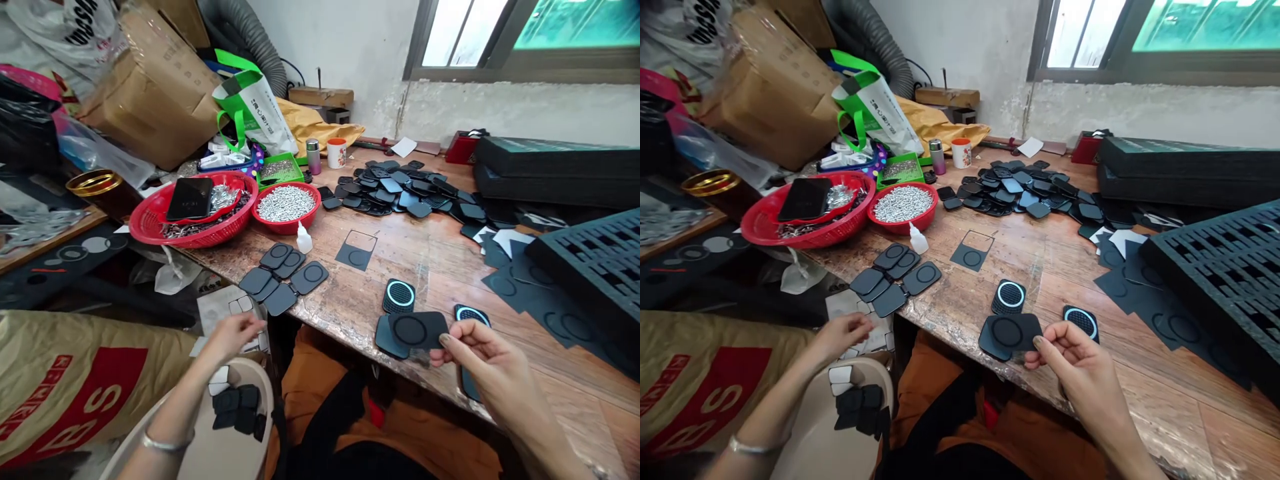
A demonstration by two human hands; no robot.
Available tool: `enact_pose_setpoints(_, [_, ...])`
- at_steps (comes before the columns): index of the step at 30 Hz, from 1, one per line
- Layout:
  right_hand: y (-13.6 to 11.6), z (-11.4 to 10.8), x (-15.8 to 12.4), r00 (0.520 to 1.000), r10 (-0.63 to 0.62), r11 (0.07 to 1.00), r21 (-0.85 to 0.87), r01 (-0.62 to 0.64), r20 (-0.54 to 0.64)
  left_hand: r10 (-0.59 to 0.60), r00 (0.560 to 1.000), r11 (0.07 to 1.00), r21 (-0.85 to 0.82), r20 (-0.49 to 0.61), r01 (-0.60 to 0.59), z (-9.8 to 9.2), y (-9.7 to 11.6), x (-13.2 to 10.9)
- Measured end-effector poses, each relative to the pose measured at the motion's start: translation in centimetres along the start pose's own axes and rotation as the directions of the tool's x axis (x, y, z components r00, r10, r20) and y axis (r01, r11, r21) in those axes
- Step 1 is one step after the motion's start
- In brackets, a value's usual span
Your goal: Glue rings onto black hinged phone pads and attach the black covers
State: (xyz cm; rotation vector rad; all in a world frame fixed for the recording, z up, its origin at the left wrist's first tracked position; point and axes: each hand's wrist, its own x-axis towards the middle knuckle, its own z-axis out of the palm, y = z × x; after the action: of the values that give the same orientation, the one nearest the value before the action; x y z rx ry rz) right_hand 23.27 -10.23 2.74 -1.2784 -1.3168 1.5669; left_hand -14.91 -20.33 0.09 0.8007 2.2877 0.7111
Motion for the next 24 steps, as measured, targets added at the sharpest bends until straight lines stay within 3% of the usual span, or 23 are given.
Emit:
enact_pose_setpoints(1, [0.1,-0.3,0.3,1.0,0.017,0.999,0.05,-0.017,0.005,0.077,0.994,0.997,-0.012,0.074,-0.076,1.3,1.5,-1.0])
enact_pose_setpoints(3, [0.2,-0.9,0.8,0.999,0.047,0.989,0.143,-0.047,0.002,0.37,0.907,0.929,-0.06,0.201,-0.366,4.1,4.9,-3.2])
enact_pose_setpoints(4, [0.2,-1.2,0.9,0.998,0.057,0.982,0.181,-0.056,-0.005,0.446,0.867,0.895,-0.076,0.221,-0.44,5.5,6.5,-4.2])
enact_pose_setpoints(6, [0.0,-1.7,1.1,0.997,0.071,0.971,0.231,-0.065,-0.016,0.527,0.818,0.848,-0.072,0.231,-0.526,7.6,9.2,-5.9])
enact_pose_setpoints(10, [0.0,-3.0,1.0,0.995,0.099,0.951,0.297,-0.087,-0.027,0.559,0.799,0.819,0.0,0.222,-0.574,9.8,11.4,-6.9])
enact_pose_setpoints(13, [0.4,-4.0,1.0,0.991,0.133,0.937,0.328,-0.12,-0.017,0.638,0.757,0.751,0.105,0.139,-0.652,10.3,12.0,-6.4])
enact_pose_setpoints(16, [0.8,-4.7,1.3,0.991,0.132,0.925,0.36,-0.124,0.004,0.745,0.664,0.632,0.25,0.064,-0.734,11.2,13.6,-5.3])
enact_pose_setpoints(19, [0.8,-5.0,1.5,0.993,0.117,0.913,0.394,-0.11,0.006,0.804,0.583,0.503,0.394,0.112,-0.769,12.7,16.2,-3.2])
enact_pose_setpoints(24, [0.9,-5.4,1.3,0.992,0.13,0.914,0.389,-0.117,-0.005,0.799,0.552,0.417,0.444,0.237,-0.794,14.9,20.0,1.4])
